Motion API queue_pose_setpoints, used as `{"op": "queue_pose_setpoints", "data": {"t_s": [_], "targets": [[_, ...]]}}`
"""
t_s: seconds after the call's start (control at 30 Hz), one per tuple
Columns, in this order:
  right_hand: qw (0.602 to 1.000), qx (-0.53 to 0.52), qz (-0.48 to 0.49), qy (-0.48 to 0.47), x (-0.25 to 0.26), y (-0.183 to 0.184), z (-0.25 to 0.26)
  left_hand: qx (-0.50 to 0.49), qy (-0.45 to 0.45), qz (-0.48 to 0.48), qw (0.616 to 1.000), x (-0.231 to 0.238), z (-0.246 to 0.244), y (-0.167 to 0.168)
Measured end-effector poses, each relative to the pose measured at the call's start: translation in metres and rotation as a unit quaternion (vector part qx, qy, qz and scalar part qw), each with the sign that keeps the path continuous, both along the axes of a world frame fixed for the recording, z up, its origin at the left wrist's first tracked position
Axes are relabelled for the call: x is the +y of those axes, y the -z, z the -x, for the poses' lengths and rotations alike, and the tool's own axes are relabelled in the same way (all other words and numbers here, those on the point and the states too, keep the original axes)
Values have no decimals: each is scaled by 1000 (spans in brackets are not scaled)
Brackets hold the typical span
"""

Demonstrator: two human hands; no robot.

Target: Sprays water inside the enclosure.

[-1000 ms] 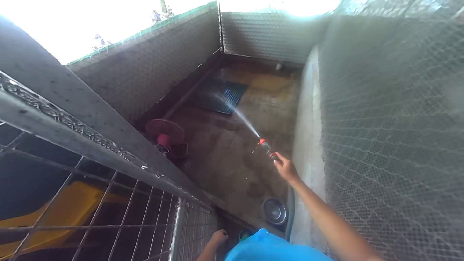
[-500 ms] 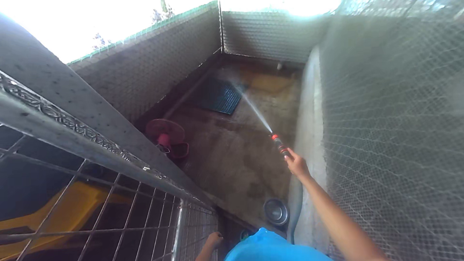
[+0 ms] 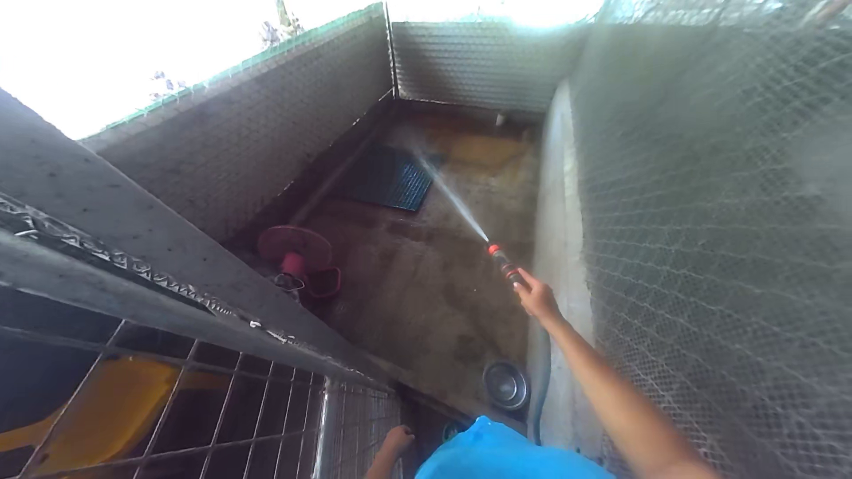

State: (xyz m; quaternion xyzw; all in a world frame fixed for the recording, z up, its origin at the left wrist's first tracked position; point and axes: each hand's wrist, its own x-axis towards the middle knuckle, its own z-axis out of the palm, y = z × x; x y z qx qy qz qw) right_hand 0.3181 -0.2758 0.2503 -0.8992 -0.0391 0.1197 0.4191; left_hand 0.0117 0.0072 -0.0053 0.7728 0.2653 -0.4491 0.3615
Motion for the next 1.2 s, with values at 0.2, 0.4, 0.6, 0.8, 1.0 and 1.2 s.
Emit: {"op": "queue_pose_setpoints", "data": {"t_s": [0.2, 0.4, 0.6, 0.8, 1.0, 1.2], "targets": [[1000, 1, -9, -2, 4, -2, -1, 3, 9, -4, 1000, -1, -3, -2], [999, -7, -7, 33, -14, 5, -4, 13, 18, -11, 1000, 0, -1, 6], [998, -5, 16, 69, -34, 7, -6, 14, 18, -12, 1000, -1, -9, -1], [995, 8, 30, 90, -41, 8, -8, 7, 20, -6, 1000, -2, -17, -4], [997, 6, 4, 71, -29, 9, -8, -3, 27, -7, 1000, 0, -15, 3], [999, 3, -6, 46, -14, 7, -9, 12, 29, -16, 999, 6, -10, 0]]}}
